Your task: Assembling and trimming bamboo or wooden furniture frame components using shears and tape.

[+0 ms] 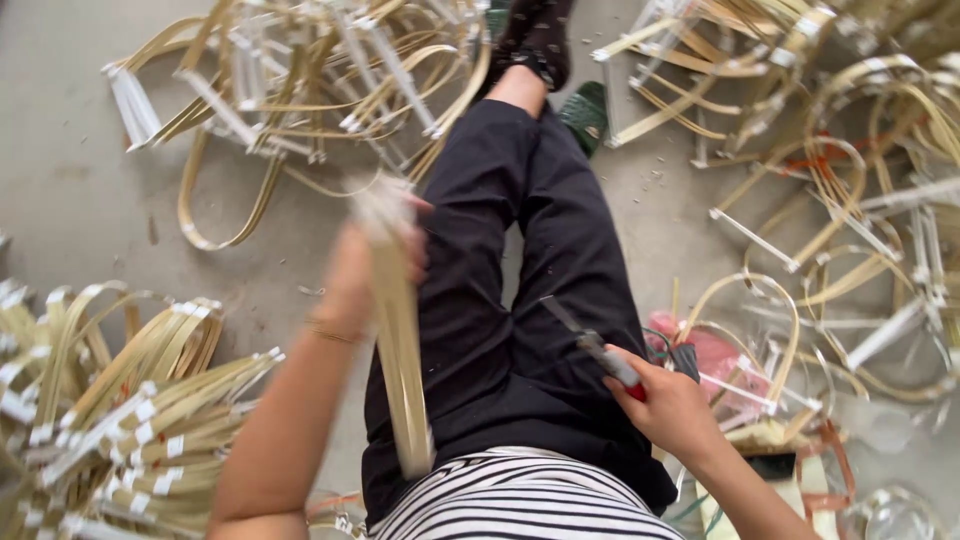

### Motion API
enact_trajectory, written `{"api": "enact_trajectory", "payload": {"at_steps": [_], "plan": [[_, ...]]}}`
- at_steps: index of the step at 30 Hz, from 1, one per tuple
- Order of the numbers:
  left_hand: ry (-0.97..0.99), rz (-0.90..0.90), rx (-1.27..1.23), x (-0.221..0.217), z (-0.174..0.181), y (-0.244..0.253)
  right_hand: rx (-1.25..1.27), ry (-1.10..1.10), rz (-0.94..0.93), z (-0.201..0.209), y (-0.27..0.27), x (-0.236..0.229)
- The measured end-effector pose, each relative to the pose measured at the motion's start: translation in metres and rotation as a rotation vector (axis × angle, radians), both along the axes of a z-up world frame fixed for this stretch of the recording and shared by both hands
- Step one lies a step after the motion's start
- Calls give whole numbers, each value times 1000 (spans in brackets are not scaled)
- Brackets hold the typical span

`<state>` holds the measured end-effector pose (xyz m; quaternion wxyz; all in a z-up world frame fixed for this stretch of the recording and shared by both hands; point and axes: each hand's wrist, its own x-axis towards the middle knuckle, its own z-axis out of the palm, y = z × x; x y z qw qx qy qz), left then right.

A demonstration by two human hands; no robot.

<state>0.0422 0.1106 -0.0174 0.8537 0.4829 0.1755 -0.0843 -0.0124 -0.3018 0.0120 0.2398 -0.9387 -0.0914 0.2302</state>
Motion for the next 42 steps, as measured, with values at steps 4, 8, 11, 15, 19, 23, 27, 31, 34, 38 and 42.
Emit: {"api": "enact_trajectory", "payload": {"at_steps": [4,8,11,15,19,23,27,31,34,38,42], "plan": [[-51,468,533,34,11,124,190,208,3,10,12,1],[-110,379,712,16,-24,132,442,212,12,34,19,17],[-150,113,1229,15,-15,60,274,160,152,49,31,15],[-272,-167,1470,17,-21,-9,102,230,345,32,36,4],[-317,-315,1606,18,-28,-50,610,192,-31,7,2,26],[-308,-431,1964,13,-41,-69,515,110,-715,-176,-87,67],[-318,-387,1966,12,-42,-76,169,-49,-852,-339,-157,55],[-290,-392,2021,11,-36,-80,215,-62,-791,-379,-156,83],[-263,-384,2031,17,-34,-82,256,-71,-713,-372,-137,141],[-249,-360,2049,27,-31,-88,239,-12,-752,-371,-127,210],[-222,-339,2015,37,-31,-92,-21,-240,-692,-410,-158,245]]}}
